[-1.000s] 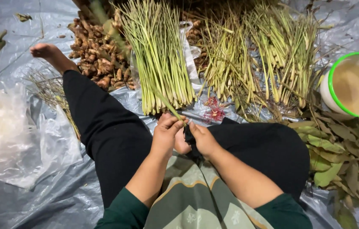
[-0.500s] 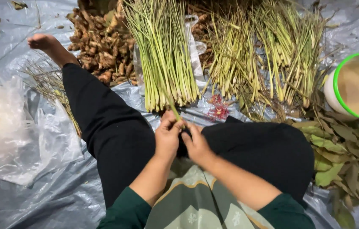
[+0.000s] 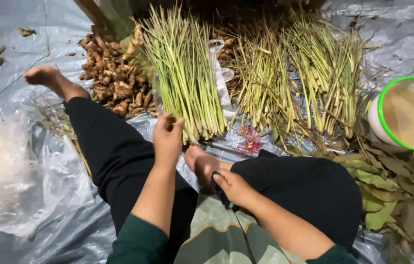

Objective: A person sits on a plastic sheet on the ground, processing lemongrass. They pick up individual stalks, wipe them clean with a black cloth, and use a small knife to trim the ends. Piles of ginger and other leaves are visible on the sheet.

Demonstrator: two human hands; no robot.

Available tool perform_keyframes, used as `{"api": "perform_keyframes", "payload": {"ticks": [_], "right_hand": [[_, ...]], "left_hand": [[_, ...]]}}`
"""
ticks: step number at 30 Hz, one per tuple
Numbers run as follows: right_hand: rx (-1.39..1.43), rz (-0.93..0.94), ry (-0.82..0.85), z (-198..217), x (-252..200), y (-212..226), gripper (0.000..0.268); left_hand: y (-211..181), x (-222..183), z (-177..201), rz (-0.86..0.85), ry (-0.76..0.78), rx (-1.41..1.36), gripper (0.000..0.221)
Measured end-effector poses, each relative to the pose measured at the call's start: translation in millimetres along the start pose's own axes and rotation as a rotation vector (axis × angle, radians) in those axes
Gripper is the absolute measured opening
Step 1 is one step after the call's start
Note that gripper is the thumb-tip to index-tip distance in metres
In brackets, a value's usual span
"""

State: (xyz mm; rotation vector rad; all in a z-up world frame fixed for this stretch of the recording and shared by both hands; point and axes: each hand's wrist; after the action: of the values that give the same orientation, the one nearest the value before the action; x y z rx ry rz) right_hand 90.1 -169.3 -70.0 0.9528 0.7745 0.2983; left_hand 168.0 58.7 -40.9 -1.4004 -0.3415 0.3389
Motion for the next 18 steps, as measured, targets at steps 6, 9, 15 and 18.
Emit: {"api": "perform_keyframes", "payload": {"ticks": [6, 9, 15, 18], "right_hand": [[0.237, 0.008, -0.061, 16.3, 5.9, -1.5, 0.032], [0.283, 0.086, 0.028, 20.0, 5.2, -28.2, 0.031], [0.182, -0.049, 0.133, 74.8, -18.1, 32.4, 0.024], [0.057, 0.067, 0.046, 96.3, -21.4, 29.2, 0.034]], "left_hand": [[53.2, 69.1, -82.1, 0.125, 0.211, 0.353, 0.053], [63.6, 79.7, -103.0, 0.135, 0.346, 0.726, 0.088], [92.0, 65.8, -139.9, -0.520, 0.201, 1.180, 0.078], [147.5, 84.2, -147.1, -0.520, 0.697, 1.313, 0.059]]}}
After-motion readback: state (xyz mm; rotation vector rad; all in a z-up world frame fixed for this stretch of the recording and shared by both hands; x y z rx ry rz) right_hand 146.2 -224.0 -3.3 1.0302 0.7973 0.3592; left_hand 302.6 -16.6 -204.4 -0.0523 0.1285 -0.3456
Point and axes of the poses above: each hand's wrist, its own x-axis towards the middle knuckle, its own z-axis out of the back of the hand, y = z × x, and after that the axes turned 12 degrees about y, right-handed
